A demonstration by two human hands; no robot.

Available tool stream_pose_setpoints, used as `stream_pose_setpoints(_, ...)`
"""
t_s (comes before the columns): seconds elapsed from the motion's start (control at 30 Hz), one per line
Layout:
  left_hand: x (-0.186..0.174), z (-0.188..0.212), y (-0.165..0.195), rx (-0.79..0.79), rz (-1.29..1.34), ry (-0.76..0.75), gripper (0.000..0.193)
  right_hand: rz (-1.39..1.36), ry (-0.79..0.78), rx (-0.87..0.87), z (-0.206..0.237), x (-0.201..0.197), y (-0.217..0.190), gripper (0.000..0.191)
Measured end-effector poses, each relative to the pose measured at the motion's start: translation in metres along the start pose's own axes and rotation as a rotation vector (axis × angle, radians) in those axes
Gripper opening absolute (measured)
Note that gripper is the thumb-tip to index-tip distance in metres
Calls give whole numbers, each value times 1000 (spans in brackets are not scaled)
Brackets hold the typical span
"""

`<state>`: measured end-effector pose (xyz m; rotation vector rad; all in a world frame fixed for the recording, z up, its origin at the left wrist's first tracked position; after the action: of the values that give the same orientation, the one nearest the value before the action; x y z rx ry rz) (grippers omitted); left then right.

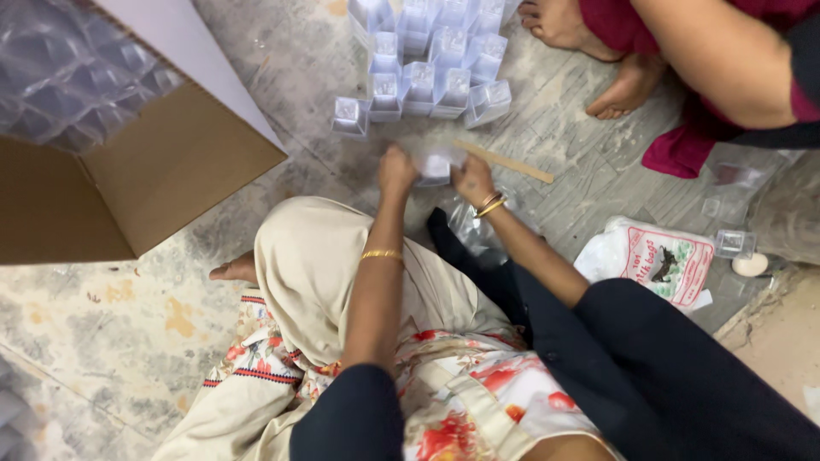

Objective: The person sits on the floor and packs small clear plastic boxes into clear plastic bags, twisting the bags closed, and places the filled bags into a large cardboard box alongside other bagged boxes. They repeat this bagging cycle with items taken from piles on the floor.

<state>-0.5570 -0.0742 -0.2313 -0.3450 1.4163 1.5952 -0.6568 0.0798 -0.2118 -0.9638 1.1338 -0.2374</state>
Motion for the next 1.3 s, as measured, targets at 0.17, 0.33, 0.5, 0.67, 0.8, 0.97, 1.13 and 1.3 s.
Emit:
stream_pose_setpoints(0.17,-1,-15,2,-21,-281,-92,43,210,206,-461,15,9,12,26)
stream_pose_setpoints(0.33,-52,25,27,253,-205,374,55,-286,192,-284,16,-39,29,51)
stream_pose_setpoints(0.5,-103,20,37,224,337,1000,82,-1054,39,490,23,-80,41,40)
stream_pose_setpoints(0.67,-75,-39,26,-9,579,964,82,-1247,-33,538,23,-89,18,17)
stream_pose_setpoints(0.8,-61,-54,4,-269,737,878,85,-1306,-95,500,31,-92,-11,17)
stream_pose_setpoints(0.97,-59,-46,5,-43,410,838,88,-1152,-102,383,33,-104,-35,22)
stream_pose_setpoints(1.13,-68,-39,14,-109,469,1067,90,-1190,-105,497,35,-116,-29,13)
stream_pose_setpoints(1.3,-89,-7,8,-87,1245,848,91,-1133,9,397,37,-124,-29,18)
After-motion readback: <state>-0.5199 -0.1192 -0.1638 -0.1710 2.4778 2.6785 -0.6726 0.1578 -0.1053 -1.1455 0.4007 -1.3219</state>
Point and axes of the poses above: each hand's wrist, its own z-axis away from the middle knuckle, its own x-axis out of the palm, y = z × x, the point moved 2 cm from there along -z, towards the middle knuckle, and after that the axes turned 15 degrees about y, right-handed, at the moved point
